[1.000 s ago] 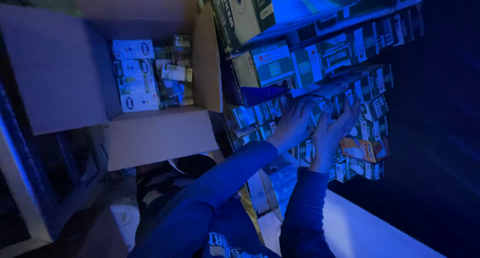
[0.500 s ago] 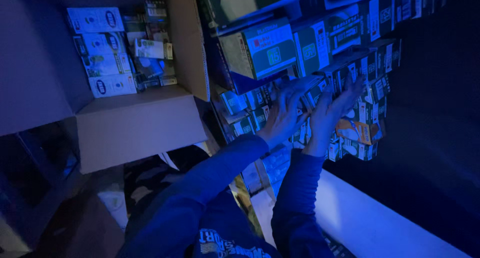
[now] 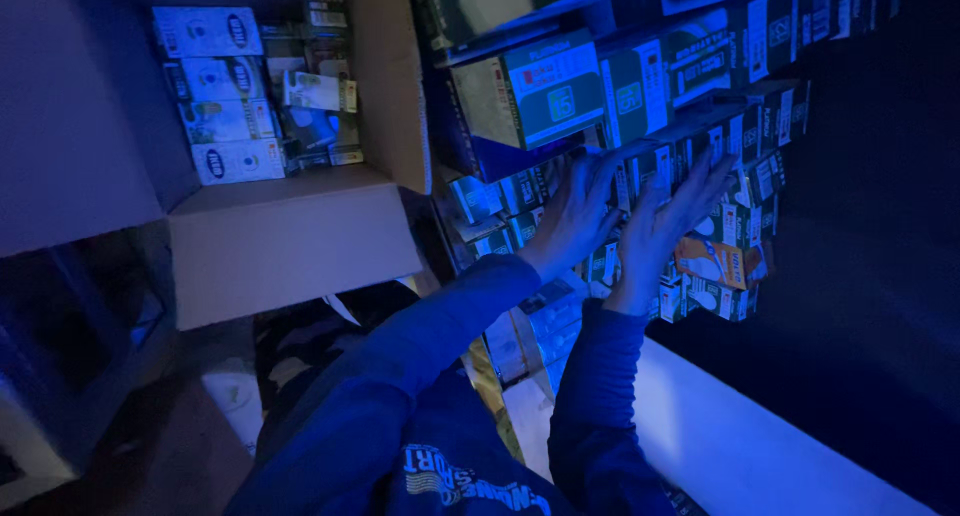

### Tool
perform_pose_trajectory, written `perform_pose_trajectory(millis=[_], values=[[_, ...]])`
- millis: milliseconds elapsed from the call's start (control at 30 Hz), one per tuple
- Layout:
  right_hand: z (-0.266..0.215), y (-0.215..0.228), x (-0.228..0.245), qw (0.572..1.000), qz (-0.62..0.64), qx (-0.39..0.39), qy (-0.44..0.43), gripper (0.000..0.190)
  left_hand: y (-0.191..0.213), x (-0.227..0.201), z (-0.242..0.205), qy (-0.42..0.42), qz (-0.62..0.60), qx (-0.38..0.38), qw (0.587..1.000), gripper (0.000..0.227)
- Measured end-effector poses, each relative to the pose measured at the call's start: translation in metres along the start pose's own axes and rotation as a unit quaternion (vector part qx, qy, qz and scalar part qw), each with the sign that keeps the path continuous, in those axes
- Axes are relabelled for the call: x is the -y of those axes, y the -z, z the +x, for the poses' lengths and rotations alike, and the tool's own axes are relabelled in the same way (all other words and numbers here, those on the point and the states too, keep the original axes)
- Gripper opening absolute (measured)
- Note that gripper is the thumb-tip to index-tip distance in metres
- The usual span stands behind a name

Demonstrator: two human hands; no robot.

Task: The person unboxes various light bulb packages and places them onto shelves alongside other similar boxed merchandise.

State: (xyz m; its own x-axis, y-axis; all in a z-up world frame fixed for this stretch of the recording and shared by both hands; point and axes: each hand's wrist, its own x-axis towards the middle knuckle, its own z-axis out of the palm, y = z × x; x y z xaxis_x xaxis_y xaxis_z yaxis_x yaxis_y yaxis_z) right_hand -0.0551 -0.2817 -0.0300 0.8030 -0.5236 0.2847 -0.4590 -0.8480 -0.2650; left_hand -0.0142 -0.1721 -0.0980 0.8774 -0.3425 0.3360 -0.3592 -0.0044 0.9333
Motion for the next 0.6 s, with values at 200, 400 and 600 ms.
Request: perform_pose_trajectory(millis=[200, 400, 600], values=[[-0.025, 0.003, 0.015, 0.998, 0.053, -0.004, 0.018, 0.073, 0.011, -0.001, -0.012, 0.053, -0.04, 0.052, 0.996, 0.095], [-0.047, 0.004, 0.038, 0.997, 0.069, -0.03, 0.027, 0.073, 0.046, -0.011, -0.025, 0.004, -0.018, 0.034, 0.999, 0.093], [-0.082, 0.002, 0.094, 0.974, 0.155, -0.129, 0.101, 0.048, 0.119, -0.026, -0.042, -0.013, -0.04, 0.034, 0.999, 0.066]])
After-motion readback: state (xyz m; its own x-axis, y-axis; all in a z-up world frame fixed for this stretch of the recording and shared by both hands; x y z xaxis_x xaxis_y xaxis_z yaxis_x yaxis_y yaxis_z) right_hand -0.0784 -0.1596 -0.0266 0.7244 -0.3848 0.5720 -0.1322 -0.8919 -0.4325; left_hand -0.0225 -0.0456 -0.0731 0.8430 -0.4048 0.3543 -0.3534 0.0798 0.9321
